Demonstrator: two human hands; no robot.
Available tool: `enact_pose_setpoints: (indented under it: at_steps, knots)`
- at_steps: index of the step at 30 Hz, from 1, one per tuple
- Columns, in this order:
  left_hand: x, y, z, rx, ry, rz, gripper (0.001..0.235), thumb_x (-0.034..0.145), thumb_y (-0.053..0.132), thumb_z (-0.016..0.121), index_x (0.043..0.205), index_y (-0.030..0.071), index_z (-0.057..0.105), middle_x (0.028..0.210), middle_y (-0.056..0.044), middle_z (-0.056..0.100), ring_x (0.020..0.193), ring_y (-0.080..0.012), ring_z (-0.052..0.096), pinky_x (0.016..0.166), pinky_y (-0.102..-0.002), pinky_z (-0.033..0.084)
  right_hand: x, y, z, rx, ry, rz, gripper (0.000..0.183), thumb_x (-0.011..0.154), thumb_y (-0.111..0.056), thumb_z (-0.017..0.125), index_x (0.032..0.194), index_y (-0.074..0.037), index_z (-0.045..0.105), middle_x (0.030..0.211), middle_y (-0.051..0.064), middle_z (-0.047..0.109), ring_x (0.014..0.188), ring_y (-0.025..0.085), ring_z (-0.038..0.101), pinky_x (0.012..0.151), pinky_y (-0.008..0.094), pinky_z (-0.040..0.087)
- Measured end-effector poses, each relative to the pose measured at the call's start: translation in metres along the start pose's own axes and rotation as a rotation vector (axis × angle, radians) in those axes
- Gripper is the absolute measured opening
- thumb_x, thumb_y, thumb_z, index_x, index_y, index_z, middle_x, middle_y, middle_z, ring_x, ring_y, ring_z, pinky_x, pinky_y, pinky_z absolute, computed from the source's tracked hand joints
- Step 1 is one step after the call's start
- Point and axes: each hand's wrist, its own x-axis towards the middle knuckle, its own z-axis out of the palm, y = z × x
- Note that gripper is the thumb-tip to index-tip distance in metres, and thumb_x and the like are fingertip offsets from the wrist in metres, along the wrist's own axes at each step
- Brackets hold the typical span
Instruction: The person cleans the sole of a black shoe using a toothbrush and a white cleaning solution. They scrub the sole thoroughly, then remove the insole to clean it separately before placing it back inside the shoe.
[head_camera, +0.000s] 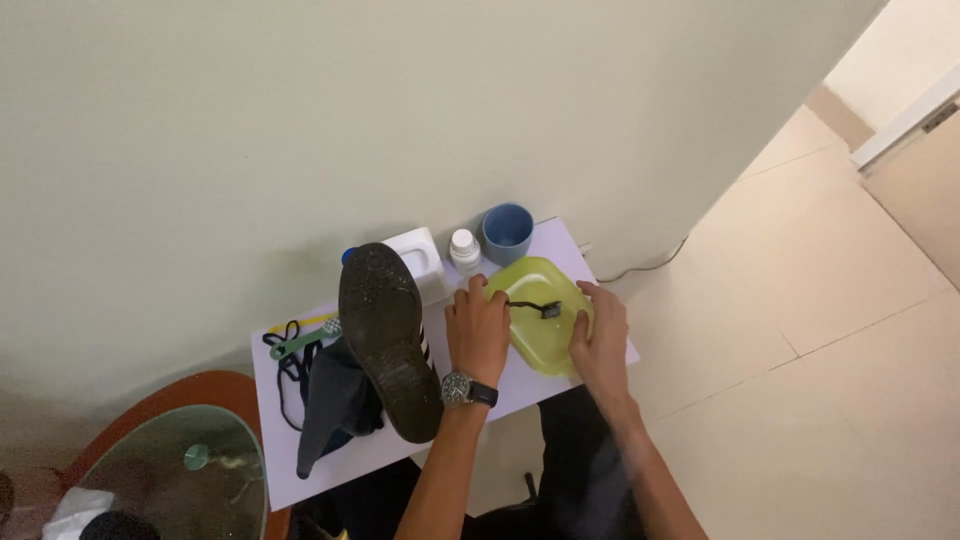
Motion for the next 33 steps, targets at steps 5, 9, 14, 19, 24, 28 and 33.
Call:
enact_pose_setpoints:
  at_steps: [5, 9, 14, 19, 24, 28, 33]
  knots:
    - [-0.018, 0.006, -0.012, -0.005, 0.004, -0.083, 0.018, 0.106, 0.031, 0.054, 0.1, 0.018, 0.065, 0.106, 0.001, 0.054, 0.095, -0.0224, 0.057, 0.08, -0.039, 0.038, 0.001, 0.008, 0.007, -0.127, 0.003, -0.078, 0.048, 0.091, 0.008, 0.053, 0.135, -0.011, 0.06, 0.117, 0.012, 0.062, 0.113, 0.033, 0.061, 0.103, 0.045, 0.046]
    - [-0.024, 0.015, -0.025, -0.25, -0.002, -0.172, 0.015, 0.103, 0.021, 0.058, 0.101, 0.009, 0.068, 0.099, -0.007, 0.062, 0.088, -0.0265, 0.062, 0.071, -0.037, 0.042, 0.001, 0.004, 0.008, -0.173, 0.023, -0.168, 0.045, 0.092, 0.008, 0.054, 0.133, -0.009, 0.061, 0.117, 0.014, 0.063, 0.111, 0.034, 0.063, 0.101, 0.045, 0.049]
    - [-0.04, 0.009, -0.024, -0.338, 0.022, -0.124, 0.013, 0.1, 0.016, 0.061, 0.107, 0.014, 0.071, 0.102, -0.002, 0.059, 0.093, -0.0216, 0.065, 0.069, -0.031, 0.052, 0.001, -0.001, 0.008, -0.186, 0.018, -0.172, 0.053, 0.089, 0.012, 0.051, 0.137, -0.01, 0.058, 0.121, 0.016, 0.061, 0.112, 0.037, 0.063, 0.099, 0.049, 0.049]
    - [-0.06, 0.016, -0.026, -0.488, 0.213, -0.204, 0.017, 0.1, 0.008, 0.061, 0.114, 0.012, 0.07, 0.095, -0.004, 0.062, 0.091, -0.0214, 0.063, 0.072, -0.033, 0.052, -0.002, -0.009, 0.006, -0.142, -0.052, -0.062, 0.063, 0.087, 0.016, 0.045, 0.143, -0.012, 0.054, 0.129, 0.017, 0.058, 0.115, 0.04, 0.062, 0.099, 0.053, 0.049]
    - [-0.065, 0.024, -0.035, -0.448, 0.294, -0.139, 0.017, 0.1, 0.004, 0.062, 0.113, 0.009, 0.07, 0.089, -0.007, 0.064, 0.084, -0.0205, 0.061, 0.073, -0.032, 0.051, -0.002, -0.02, 0.001, -0.127, -0.096, 0.014, 0.068, 0.085, 0.018, 0.045, 0.146, -0.013, 0.049, 0.133, 0.019, 0.055, 0.118, 0.044, 0.059, 0.099, 0.055, 0.048]
    - [-0.07, 0.015, -0.021, -0.462, 0.224, -0.123, 0.015, 0.1, 0.006, 0.062, 0.111, 0.01, 0.071, 0.085, -0.007, 0.064, 0.081, -0.0215, 0.063, 0.07, -0.033, 0.052, -0.003, -0.024, 0.001, -0.108, -0.098, 0.031, 0.068, 0.085, 0.019, 0.042, 0.145, -0.013, 0.051, 0.133, 0.018, 0.055, 0.118, 0.042, 0.06, 0.098, 0.054, 0.048]
    - [-0.068, 0.011, -0.02, -0.48, 0.195, -0.126, 0.013, 0.1, 0.005, 0.062, 0.11, 0.006, 0.07, 0.084, -0.011, 0.065, 0.079, -0.0261, 0.064, 0.071, -0.037, 0.052, 0.001, -0.028, -0.002, -0.1, -0.113, 0.056, 0.07, 0.085, 0.019, 0.041, 0.145, -0.014, 0.05, 0.134, 0.017, 0.054, 0.119, 0.042, 0.058, 0.097, 0.055, 0.046]
